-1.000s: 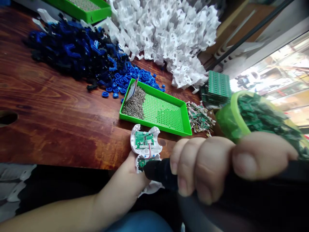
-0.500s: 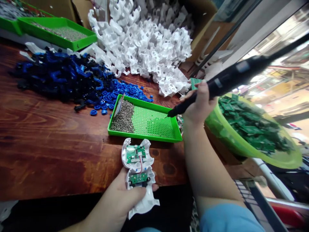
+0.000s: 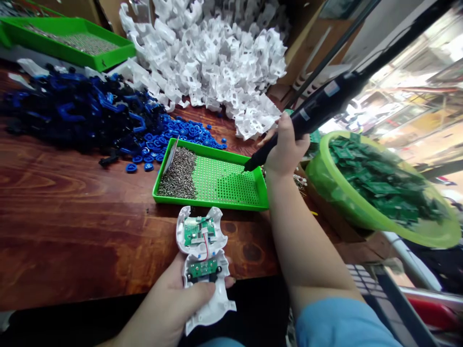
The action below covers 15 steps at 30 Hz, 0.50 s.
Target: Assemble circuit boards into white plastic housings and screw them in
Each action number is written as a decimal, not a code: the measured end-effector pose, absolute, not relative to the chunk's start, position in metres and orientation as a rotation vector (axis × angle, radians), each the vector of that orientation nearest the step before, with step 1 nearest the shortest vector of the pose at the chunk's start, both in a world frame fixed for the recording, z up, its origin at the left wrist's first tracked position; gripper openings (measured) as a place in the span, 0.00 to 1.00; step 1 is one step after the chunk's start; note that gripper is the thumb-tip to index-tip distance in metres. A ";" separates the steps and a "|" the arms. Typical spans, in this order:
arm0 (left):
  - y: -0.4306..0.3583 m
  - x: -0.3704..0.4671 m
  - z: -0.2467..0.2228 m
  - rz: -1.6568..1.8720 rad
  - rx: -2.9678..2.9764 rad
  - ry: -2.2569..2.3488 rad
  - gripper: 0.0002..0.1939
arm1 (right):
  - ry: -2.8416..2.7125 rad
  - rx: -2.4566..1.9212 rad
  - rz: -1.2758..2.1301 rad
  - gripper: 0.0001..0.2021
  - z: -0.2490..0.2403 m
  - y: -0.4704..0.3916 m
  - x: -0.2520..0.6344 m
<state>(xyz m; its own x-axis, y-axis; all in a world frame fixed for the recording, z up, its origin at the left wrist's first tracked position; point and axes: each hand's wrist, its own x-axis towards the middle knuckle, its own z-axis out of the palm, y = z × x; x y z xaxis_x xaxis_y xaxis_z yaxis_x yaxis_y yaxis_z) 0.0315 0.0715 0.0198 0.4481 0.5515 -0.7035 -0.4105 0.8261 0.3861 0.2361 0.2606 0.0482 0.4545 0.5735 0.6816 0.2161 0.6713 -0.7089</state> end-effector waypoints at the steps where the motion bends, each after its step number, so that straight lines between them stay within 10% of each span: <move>1: 0.072 0.032 0.020 0.606 0.163 0.934 0.25 | -1.110 -0.855 0.260 0.10 0.048 0.260 0.235; 15: 0.068 0.031 0.012 0.630 0.228 0.858 0.23 | -1.015 -0.795 0.138 0.07 0.087 0.217 0.216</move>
